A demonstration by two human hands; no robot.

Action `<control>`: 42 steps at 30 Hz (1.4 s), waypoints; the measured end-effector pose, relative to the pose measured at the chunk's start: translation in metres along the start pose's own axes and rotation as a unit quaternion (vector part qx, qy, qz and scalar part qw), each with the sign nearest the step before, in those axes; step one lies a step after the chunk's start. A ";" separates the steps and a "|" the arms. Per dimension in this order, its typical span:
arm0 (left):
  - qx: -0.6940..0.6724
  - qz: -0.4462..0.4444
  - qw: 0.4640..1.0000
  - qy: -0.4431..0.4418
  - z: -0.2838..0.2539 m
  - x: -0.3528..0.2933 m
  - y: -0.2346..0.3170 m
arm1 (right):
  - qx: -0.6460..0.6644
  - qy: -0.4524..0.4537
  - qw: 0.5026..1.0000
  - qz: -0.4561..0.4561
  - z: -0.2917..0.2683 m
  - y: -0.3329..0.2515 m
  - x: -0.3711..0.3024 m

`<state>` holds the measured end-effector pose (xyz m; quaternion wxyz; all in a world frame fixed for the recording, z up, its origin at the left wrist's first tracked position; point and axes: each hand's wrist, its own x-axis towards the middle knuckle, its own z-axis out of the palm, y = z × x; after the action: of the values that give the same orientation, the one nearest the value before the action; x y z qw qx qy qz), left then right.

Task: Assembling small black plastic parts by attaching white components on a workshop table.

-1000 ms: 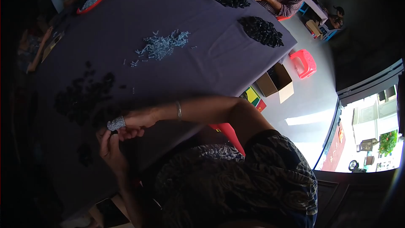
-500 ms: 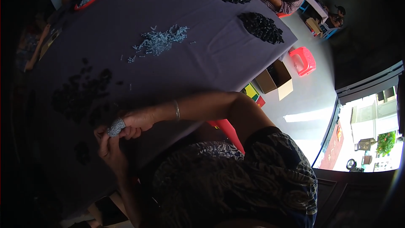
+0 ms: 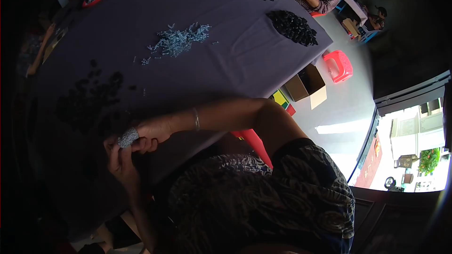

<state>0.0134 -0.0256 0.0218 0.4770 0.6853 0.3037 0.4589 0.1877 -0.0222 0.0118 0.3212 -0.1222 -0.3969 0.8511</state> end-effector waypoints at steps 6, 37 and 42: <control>0.066 -0.093 0.988 0.103 -0.014 0.004 -0.008 | -0.082 0.085 0.992 0.039 0.011 -0.006 -0.001; 0.649 0.003 0.754 0.101 -0.118 0.010 -0.069 | -0.555 0.239 0.743 -0.288 -0.023 -0.008 0.007; 0.557 0.122 0.808 0.145 -0.079 0.020 -0.036 | -0.547 0.262 0.765 -0.216 -0.025 -0.008 0.005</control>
<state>-0.0506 0.0339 0.0043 -0.0962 0.7906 0.4865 0.3593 0.1993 -0.0002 0.0020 0.4668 -0.4065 -0.7115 0.3325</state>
